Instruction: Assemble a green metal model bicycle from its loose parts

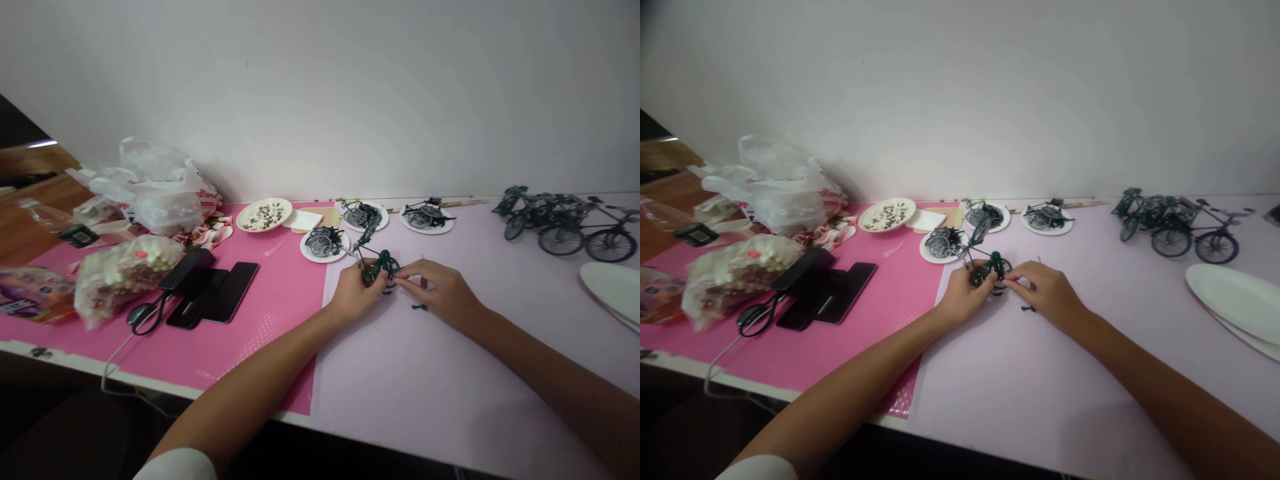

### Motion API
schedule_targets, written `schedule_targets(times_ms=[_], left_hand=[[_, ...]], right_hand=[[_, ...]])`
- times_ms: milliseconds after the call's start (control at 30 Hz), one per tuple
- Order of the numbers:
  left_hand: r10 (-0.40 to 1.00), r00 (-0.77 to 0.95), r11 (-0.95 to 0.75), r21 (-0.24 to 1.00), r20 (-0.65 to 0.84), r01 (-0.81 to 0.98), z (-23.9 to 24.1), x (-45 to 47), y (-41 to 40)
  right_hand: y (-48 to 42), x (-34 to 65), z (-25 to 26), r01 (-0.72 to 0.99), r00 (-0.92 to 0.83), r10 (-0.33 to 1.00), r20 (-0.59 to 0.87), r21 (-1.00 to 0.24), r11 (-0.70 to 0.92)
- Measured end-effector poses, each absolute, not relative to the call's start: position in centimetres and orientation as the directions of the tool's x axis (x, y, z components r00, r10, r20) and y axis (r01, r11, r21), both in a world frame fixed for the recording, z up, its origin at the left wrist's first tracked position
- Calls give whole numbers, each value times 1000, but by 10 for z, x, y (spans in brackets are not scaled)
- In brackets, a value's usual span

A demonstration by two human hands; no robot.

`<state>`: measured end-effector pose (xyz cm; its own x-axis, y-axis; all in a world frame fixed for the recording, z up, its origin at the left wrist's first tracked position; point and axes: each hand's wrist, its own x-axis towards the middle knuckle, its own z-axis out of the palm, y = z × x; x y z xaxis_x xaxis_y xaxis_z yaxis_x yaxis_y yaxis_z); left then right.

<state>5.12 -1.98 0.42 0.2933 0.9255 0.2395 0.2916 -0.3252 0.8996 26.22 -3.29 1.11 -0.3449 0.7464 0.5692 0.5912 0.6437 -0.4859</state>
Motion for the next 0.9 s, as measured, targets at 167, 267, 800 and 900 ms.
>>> schedule_targets(times_ms=[167,267,800,900], left_hand=[[919,306,-335,899,247,282,9,53,-24],[910,341,-325,916,235,235,12,54,-28],[913,334,-329,906,233,267,18,55,-31],[915,331,-325,907,231,267,19,55,-32]], right_hand=[[-33,263,8,621,-322,777,541,-499,605],[-34,262,8,639,-323,780,535,-485,597],[-34,264,2,646,-350,814,464,-510,568],[-34,263,3,623,-368,795,481,-507,595]])
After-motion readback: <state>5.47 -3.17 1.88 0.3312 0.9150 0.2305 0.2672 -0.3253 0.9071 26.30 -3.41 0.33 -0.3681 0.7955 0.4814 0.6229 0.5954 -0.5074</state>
